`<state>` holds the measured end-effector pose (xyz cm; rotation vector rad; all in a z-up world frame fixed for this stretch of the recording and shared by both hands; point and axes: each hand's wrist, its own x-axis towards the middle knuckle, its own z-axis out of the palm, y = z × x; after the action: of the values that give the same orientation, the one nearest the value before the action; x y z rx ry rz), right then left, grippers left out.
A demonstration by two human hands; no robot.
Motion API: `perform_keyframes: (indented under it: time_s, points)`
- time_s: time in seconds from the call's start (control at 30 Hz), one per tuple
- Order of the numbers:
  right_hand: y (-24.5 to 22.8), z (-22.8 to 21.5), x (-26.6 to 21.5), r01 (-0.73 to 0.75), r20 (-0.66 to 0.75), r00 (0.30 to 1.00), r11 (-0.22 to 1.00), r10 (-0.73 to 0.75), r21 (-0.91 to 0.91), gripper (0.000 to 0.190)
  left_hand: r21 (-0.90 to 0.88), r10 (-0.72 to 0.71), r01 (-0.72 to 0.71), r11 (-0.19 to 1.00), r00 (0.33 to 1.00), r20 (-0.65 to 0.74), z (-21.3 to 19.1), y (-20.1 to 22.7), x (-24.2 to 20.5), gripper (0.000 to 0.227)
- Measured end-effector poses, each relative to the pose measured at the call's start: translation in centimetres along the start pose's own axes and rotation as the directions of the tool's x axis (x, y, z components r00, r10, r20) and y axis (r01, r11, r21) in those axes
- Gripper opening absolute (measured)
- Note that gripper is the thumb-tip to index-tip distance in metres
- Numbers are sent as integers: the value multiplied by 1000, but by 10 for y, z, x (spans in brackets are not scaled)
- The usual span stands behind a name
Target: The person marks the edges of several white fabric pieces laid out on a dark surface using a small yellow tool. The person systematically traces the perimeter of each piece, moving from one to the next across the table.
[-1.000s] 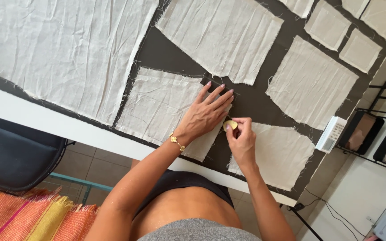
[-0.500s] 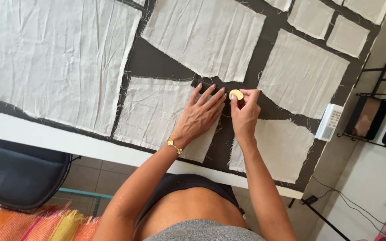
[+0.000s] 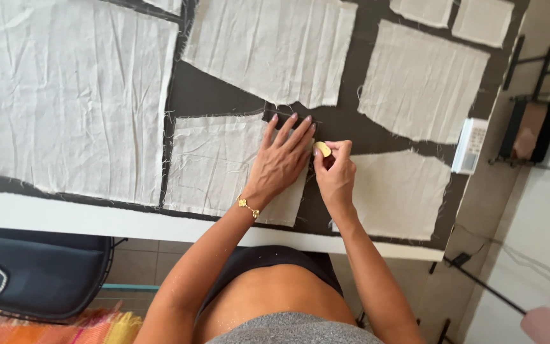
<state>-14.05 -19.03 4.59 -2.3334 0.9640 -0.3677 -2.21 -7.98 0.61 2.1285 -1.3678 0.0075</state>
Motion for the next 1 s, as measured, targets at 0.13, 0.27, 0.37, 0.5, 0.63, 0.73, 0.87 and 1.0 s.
perform_keyframes:
  time_s: [0.13, 0.27, 0.37, 0.5, 0.63, 0.73, 0.87, 1.0]
  points:
    - [-15, -5, -13, -54, -60, 996, 997, 58, 55, 27, -40, 13, -12, 999, 1000, 6, -4, -1, 1, 52]
    - [-14, 2, -23, -94, -84, 992, 995, 97, 39, 28, -111, 74, -73, 991, 997, 9, -8, 0, -9, 47]
    - [-9, 10, -21, -116, -112, 987, 993, 116, 13, 27, -104, 121, -116, 988, 992, 41, -14, 5, -21, 46]
    - [0, 17, -21, -103, -88, 991, 995, 102, -4, 26, -72, 127, -124, 990, 991, 38, -13, 6, -32, 47]
    - [-6, 15, -32, -111, -84, 990, 994, 111, 7, 24, -36, 137, -136, 990, 990, 33, -16, 7, -31, 49]
    - [-4, 18, -42, -140, -98, 985, 990, 143, 37, 25, -16, 138, -138, 990, 990, 18, -16, 7, -30, 50]
    - [2, 22, -62, -179, -95, 979, 984, 181, 23, 25, -29, 136, -136, 990, 991, 16, -19, 10, -29, 50]
    - [2, 23, -75, -212, -95, 972, 977, 214, 38, 23, -44, 132, -130, 990, 991, 29, -22, 10, -29, 50]
